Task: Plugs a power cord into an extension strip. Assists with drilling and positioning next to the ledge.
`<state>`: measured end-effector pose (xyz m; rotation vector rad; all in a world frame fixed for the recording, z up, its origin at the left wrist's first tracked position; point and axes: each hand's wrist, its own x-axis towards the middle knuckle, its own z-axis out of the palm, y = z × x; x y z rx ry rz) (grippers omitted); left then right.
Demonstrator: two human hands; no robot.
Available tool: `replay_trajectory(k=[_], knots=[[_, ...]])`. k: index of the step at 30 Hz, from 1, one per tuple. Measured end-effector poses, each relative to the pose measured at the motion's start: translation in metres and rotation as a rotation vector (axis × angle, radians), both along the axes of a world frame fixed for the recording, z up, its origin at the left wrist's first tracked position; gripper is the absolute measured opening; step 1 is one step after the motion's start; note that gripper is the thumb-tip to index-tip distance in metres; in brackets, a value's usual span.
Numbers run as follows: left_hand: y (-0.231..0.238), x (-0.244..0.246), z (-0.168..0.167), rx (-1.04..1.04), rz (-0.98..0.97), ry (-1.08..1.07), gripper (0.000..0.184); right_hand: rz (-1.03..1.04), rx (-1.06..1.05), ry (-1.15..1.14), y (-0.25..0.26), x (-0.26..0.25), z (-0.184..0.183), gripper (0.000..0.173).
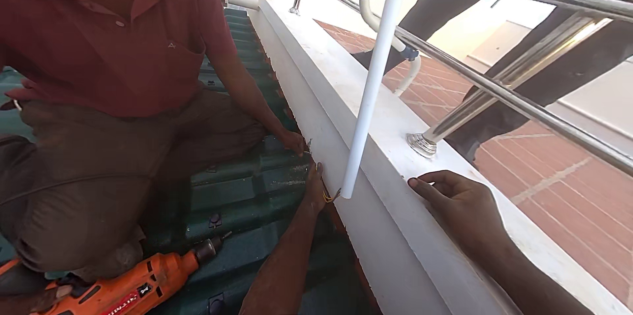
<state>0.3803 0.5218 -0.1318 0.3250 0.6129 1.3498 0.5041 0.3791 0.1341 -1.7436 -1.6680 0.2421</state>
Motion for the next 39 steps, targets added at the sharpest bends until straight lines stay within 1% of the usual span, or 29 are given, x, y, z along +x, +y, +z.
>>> replay_trajectory(k=[17,28,31,34,39], knots=[[0.0041,0.0044,-0.0081,-0.007,0.014,-0.001,0.055,-0.007,0.001,-0.004,0.0009,0.0005,-0.0018,0.01],[0.002,0.0034,-0.0069,-0.017,0.015,0.032,0.056,-0.008,-0.008,0.007,0.0006,0.0004,-0.0012,0.009],[0.0007,0.0037,-0.0054,0.006,0.039,0.034,0.053,-0.013,-0.013,0.014,0.0009,0.0007,-0.0011,0.009],[-0.0012,0.0033,-0.0043,0.017,0.041,0.042,0.055,-0.009,-0.011,0.016,0.0009,0.0012,-0.0013,0.009],[-0.001,0.0024,-0.003,0.02,0.027,0.019,0.054,-0.011,-0.015,0.033,-0.0004,-0.0009,-0.0004,0.008]])
